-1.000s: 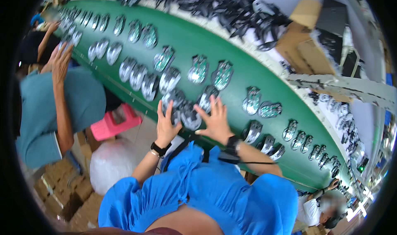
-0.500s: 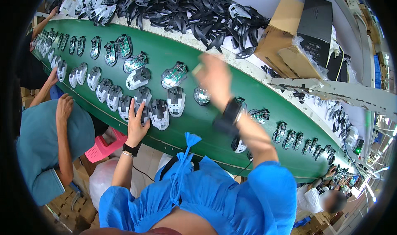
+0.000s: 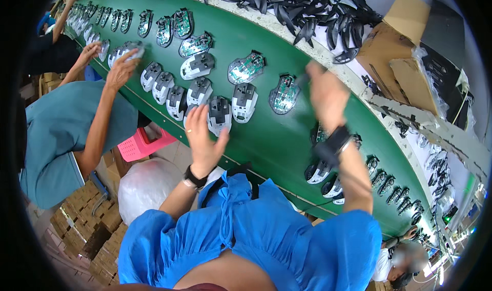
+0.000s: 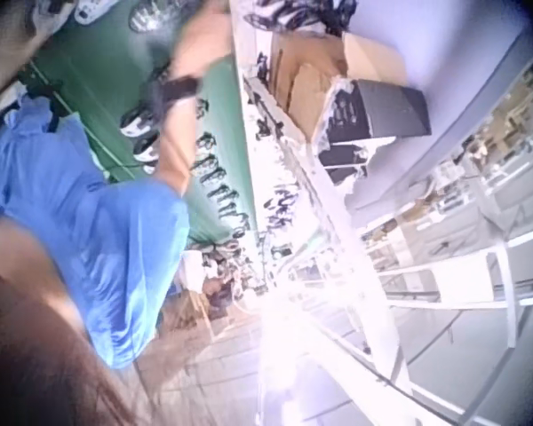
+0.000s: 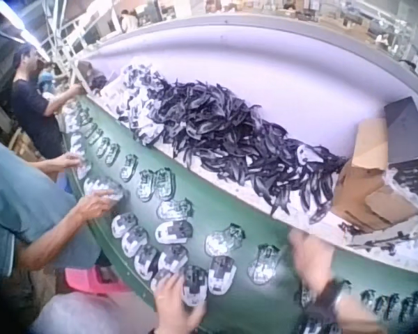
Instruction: Assembling the external shell and internal components of gaming mice on a production line.
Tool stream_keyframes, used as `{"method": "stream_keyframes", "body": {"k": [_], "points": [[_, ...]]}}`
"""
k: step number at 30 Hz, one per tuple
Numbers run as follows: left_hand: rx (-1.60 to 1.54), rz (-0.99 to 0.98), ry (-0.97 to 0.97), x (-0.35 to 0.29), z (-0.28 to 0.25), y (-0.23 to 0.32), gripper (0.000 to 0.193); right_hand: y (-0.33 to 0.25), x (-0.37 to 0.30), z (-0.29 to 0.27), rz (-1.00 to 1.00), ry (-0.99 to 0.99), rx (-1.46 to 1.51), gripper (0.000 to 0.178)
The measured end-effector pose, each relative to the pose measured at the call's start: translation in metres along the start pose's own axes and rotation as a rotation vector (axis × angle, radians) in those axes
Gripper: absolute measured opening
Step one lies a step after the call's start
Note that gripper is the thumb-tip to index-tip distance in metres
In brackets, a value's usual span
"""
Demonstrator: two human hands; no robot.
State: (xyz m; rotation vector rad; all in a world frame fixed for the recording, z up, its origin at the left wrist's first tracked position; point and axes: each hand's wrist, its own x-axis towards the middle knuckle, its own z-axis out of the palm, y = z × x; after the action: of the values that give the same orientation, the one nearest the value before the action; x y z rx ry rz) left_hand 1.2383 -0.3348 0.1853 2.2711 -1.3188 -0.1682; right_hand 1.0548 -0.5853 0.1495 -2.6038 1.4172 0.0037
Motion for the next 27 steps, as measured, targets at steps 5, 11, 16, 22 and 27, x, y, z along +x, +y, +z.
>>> {"method": "stream_keyframes", "body": {"k": [5,11,16,22,27], "points": [[0.286,-0.084,-0.060,0.035,0.075,0.025,0.071,-0.026,-0.139,0.075,-0.324,0.063,0.194,0.053],[0.222,-0.005,-0.080,0.034,0.091,0.028,0.067,-0.037,-0.176,0.067,0.418,-0.023,0.965,0.049],[-0.071,0.206,-0.115,0.031,0.094,0.019,0.063,-0.054,-0.139,0.068,0.439,-0.095,0.743,0.028],[-0.930,-0.193,-0.138,0.042,0.030,0.033,0.054,-0.049,-0.122,-0.033,0.515,-0.270,1.862,0.016],[-1.155,-0.341,-0.173,0.041,0.012,0.063,0.039,-0.078,-0.107,-0.084,0.248,-0.261,1.944,0.014]]}}
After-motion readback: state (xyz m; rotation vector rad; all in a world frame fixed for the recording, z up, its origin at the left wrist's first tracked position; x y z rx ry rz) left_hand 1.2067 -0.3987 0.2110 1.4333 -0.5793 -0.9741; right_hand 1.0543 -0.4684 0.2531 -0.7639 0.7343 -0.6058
